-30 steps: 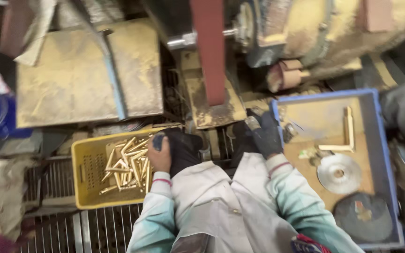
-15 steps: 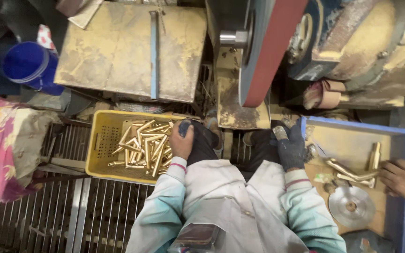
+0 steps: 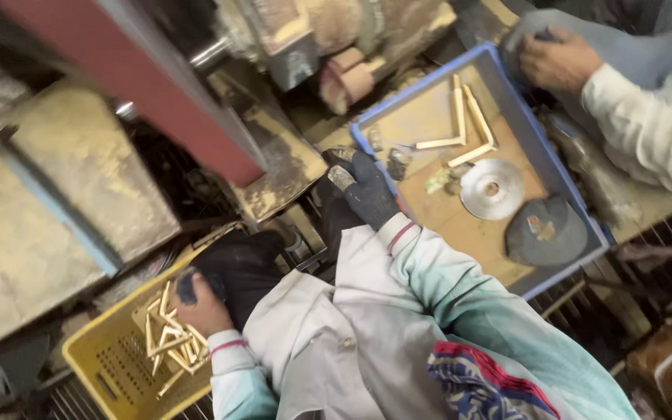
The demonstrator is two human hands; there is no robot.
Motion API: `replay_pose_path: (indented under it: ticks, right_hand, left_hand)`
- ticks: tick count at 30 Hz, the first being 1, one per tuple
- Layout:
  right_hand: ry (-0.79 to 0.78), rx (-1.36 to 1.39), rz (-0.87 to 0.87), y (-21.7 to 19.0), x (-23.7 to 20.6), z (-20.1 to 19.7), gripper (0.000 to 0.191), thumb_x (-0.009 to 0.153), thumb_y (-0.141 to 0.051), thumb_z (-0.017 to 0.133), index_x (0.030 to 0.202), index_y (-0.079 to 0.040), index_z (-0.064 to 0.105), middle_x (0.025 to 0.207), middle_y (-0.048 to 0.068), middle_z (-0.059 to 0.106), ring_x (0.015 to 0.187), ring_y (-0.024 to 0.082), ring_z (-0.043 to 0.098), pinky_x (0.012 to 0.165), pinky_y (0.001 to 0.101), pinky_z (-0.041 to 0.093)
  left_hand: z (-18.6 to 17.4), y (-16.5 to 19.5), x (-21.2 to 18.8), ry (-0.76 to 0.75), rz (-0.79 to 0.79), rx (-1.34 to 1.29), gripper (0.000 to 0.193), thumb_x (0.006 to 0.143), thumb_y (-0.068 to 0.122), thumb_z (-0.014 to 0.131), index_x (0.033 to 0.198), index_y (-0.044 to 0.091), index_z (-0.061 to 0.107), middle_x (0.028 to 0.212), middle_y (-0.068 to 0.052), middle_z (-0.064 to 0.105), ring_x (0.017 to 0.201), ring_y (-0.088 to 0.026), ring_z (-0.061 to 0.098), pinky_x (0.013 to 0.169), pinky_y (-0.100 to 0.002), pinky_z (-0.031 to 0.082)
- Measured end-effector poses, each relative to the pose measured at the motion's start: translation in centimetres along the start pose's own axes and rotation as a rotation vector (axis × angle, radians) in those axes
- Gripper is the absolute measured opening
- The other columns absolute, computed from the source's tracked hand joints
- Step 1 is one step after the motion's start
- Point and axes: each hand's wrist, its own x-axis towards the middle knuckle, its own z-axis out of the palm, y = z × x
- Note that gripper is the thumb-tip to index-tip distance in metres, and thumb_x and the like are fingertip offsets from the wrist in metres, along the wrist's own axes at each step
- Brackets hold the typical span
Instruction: The person sits on the floor and uses a belt grinding machine to smooth the edges of brass-colored metal parts. They pick up each part from a yellow basket, press it against the moving belt, rotate it to grind different sides, and place the finished pieces into a blue tray.
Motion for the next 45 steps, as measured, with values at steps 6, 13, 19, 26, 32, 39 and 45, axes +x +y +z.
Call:
replay_pose_path:
  ticks: [6,13,19,26,32,39,45]
  right_hand:
    - [0.204,0.220,0.208,3.2,-0.4,-4.9,0.036,0.094,-0.019,0.067,0.128,-0.006,0.063,0.106,0.017,0.071,0.095,0.030,0.069,0.085,0.0353,0.055]
    - [-0.023,-0.664,0.154,7.9,-0.7,-11.1,0.043,0.074,-0.006,0.066,0.116,-0.002,0.067,0.108,0.023,0.066,0.102,0.045,0.062,0.089,0.0536,0.050]
    - [-0.085,-1.019,-0.143,10.9,0.3,-14.5,0.031,0.069,-0.013,0.065,0.100,-0.007,0.068,0.112,0.018,0.066,0.111,0.041,0.059,0.098,0.0530,0.041]
    - [-0.208,-1.104,-0.119,12.2,2.3,-15.9,0.019,0.090,-0.016,0.057,0.100,-0.017,0.074,0.100,0.006,0.071,0.107,0.029,0.061,0.107,0.0571,0.035]
    - [-0.218,-1.090,-0.204,12.1,3.5,-16.0,0.024,0.085,-0.014,0.058,0.101,-0.018,0.075,0.098,0.004,0.072,0.105,0.025,0.063,0.102,0.0483,0.039]
    - [-0.321,-1.142,-0.216,10.9,3.9,-16.1,0.018,0.087,-0.016,0.059,0.096,-0.019,0.074,0.093,0.004,0.072,0.102,0.026,0.064,0.095,0.0451,0.044]
    - [-0.033,-0.675,-0.115,10.0,3.2,-16.5,0.037,0.077,0.000,0.062,0.110,-0.009,0.074,0.096,0.013,0.071,0.099,0.035,0.065,0.089,0.0482,0.049]
  left_hand:
    - [-0.3,0.3,-0.4,-0.015,-0.017,0.038,0.029,0.101,0.013,0.071,0.122,-0.005,0.062,0.112,-0.013,0.070,0.098,-0.020,0.068,0.090,-0.031,0.057]
    - [0.1,-0.2,-0.4,-0.014,-0.011,0.060,0.034,0.101,0.017,0.072,0.123,-0.007,0.060,0.113,-0.013,0.069,0.098,-0.019,0.066,0.091,-0.033,0.056]
    - [0.8,0.1,-0.4,0.000,0.039,0.153,0.032,0.101,0.017,0.074,0.118,-0.007,0.062,0.109,-0.013,0.070,0.096,-0.020,0.066,0.093,-0.034,0.055]
    - [2.6,1.2,-0.8,-0.060,0.090,0.090,0.031,0.101,0.016,0.072,0.120,-0.006,0.064,0.112,-0.012,0.071,0.100,-0.020,0.066,0.096,-0.033,0.054]
    - [3.4,1.1,-1.1,-0.066,0.142,0.258,0.029,0.101,0.015,0.074,0.120,-0.005,0.066,0.111,-0.015,0.071,0.100,-0.023,0.066,0.096,-0.037,0.054]
    - [3.6,1.4,-0.7,-0.027,0.071,0.304,0.035,0.099,0.018,0.076,0.122,-0.005,0.064,0.110,-0.015,0.071,0.096,-0.024,0.067,0.092,-0.038,0.054]
    - [2.8,1.7,-0.7,-0.001,0.044,0.208,0.036,0.100,0.019,0.077,0.123,-0.005,0.064,0.114,-0.014,0.071,0.101,-0.022,0.067,0.095,-0.035,0.054]
